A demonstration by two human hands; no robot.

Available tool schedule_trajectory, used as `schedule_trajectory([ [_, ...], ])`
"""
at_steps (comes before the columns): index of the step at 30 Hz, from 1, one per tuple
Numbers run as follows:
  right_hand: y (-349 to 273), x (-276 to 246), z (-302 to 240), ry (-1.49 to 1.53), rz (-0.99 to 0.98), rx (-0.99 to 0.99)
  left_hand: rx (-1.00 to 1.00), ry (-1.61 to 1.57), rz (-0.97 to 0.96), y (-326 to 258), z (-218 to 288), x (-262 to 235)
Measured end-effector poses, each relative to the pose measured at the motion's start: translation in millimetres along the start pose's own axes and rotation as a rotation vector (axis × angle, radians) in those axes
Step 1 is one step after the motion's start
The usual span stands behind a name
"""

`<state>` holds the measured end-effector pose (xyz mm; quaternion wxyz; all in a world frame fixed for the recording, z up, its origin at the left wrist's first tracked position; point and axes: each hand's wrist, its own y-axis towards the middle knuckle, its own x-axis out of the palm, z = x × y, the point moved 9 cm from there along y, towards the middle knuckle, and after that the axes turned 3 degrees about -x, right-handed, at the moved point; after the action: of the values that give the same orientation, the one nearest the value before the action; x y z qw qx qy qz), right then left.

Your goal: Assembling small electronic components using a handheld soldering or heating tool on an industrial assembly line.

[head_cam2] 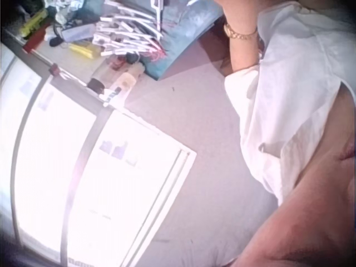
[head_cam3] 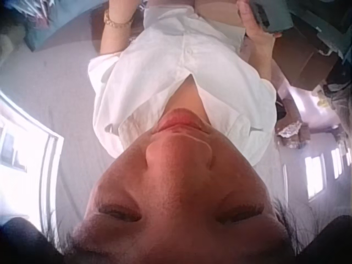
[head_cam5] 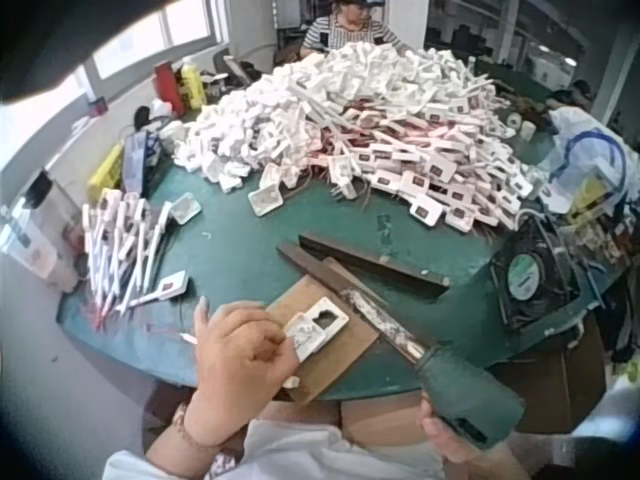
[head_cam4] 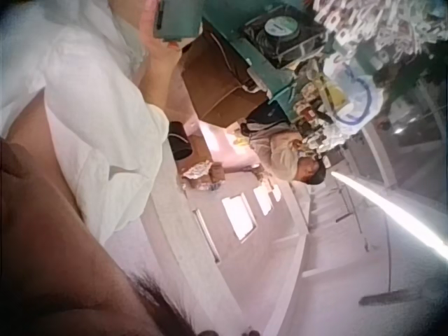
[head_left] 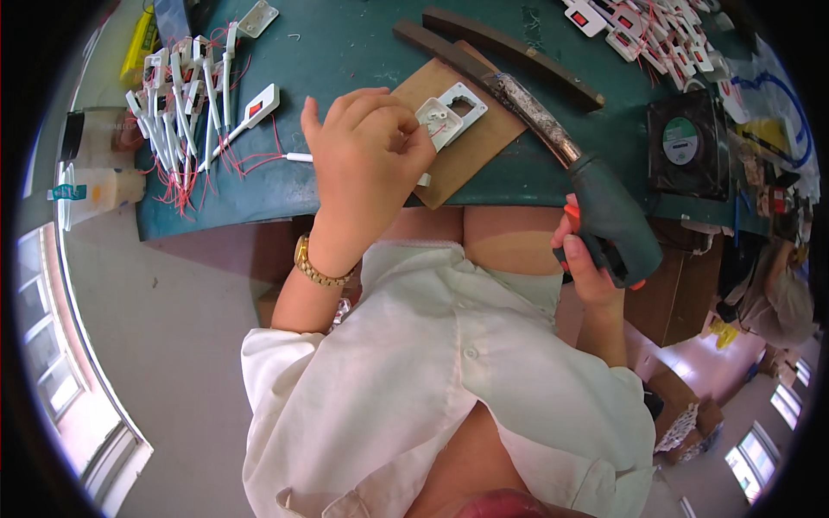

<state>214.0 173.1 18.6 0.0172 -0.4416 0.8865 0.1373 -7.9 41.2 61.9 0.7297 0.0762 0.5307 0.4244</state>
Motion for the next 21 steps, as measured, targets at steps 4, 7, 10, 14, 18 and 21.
schedule_trajectory([
  [4, -1, 8, -2, -0.102, -0.069, -0.060, -0.133, -0.107, 0.035, 2, -11, 1],
  [7, -1, 16, -5, -0.118, -0.126, -0.086, -0.212, -0.121, -0.008, -1, -16, 7],
  [10, 2, 25, -17, -0.151, -0.158, -0.199, -0.271, -0.102, -0.049, -2, -17, 10],
  [14, -2, 34, -28, -0.265, -0.243, -0.272, -0.321, -0.150, -0.061, -2, -19, 10],
  [18, -2, 42, -42, -0.246, -0.258, -0.313, -0.396, -0.210, -0.068, -5, -28, 14],
  [21, -6, 44, -42, -0.292, -0.273, -0.278, -0.395, -0.227, -0.067, -5, -29, 15],
])
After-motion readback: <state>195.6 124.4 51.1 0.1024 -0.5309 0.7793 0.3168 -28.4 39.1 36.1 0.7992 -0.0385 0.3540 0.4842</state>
